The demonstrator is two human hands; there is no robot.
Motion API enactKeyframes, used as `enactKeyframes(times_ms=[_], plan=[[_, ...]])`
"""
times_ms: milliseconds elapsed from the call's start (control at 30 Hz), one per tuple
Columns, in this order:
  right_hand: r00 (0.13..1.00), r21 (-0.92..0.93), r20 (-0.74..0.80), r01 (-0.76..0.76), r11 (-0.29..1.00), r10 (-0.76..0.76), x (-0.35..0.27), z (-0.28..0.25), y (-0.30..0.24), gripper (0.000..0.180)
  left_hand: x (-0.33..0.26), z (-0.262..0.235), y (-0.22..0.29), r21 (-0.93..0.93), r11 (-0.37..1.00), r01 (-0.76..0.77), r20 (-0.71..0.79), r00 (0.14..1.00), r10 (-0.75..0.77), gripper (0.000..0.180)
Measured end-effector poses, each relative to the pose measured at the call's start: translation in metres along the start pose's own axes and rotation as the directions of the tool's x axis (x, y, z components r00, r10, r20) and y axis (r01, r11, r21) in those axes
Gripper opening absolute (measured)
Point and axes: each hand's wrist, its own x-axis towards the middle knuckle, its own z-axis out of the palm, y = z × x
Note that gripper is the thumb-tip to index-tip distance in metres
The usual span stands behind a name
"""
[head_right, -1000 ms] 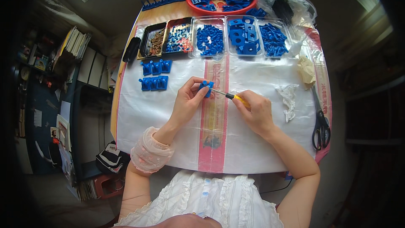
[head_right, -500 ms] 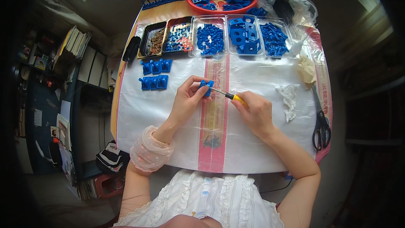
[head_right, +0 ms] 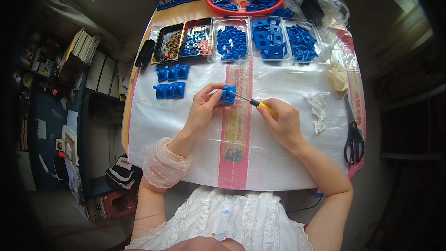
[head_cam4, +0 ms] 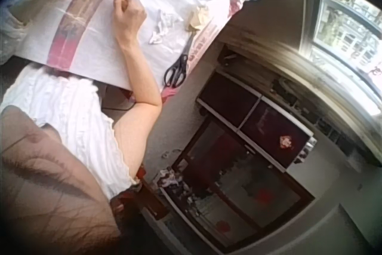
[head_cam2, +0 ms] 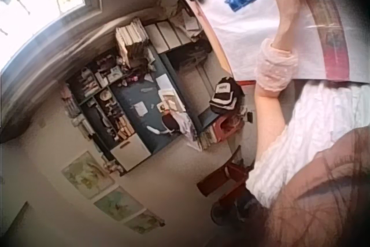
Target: Assembling small blue plastic components using a screwdriver at a workstation.
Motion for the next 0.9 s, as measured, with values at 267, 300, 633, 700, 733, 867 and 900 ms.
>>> enactKeyframes(times_ms=[267,300,633,700,733,867,900], plan=[[0.979,-0.149,-0.071,0.18,0.972,-0.192,0.0,0.002,0.0,0.024,0.001,-0.001,-0.003,-0.038,0.999,0.015,0.001,1.0,-0.015,0.029],[0.976,-0.166,-0.071,0.191,0.967,-0.205,0.0,0.002,0.0,0.025,0.001,-0.001,-0.003,-0.04,0.999,0.016,-0.006,1.0,-0.016,0.028],[0.984,-0.021,-0.057,0.17,0.985,-0.171,0.0,0.003,0.001,0.022,0.0,0.003,-0.007,0.066,0.997,-0.048,-0.014,0.999,0.049,0.027],[0.981,-0.063,-0.059,0.181,0.981,-0.185,-0.001,0.004,-0.001,0.02,-0.001,0.004,-0.005,0.094,0.994,-0.05,-0.015,0.999,0.051,0.028],[0.978,-0.13,-0.061,0.19,0.973,-0.199,-0.003,0.002,-0.005,0.02,-0.002,0.005,-0.002,0.102,0.994,-0.042,-0.008,0.999,0.043,0.028],[0.977,-0.233,-0.056,0.189,0.954,-0.207,-0.003,-0.001,-0.012,0.019,-0.003,0.004,-0.002,0.077,0.996,-0.045,0.025,0.999,0.043,0.028],[0.981,-0.206,-0.049,0.176,0.963,-0.19,-0.004,-0.001,-0.01,0.018,-0.003,0.004,-0.002,0.083,0.996,-0.041,0.02,0.999,0.04,0.028]])
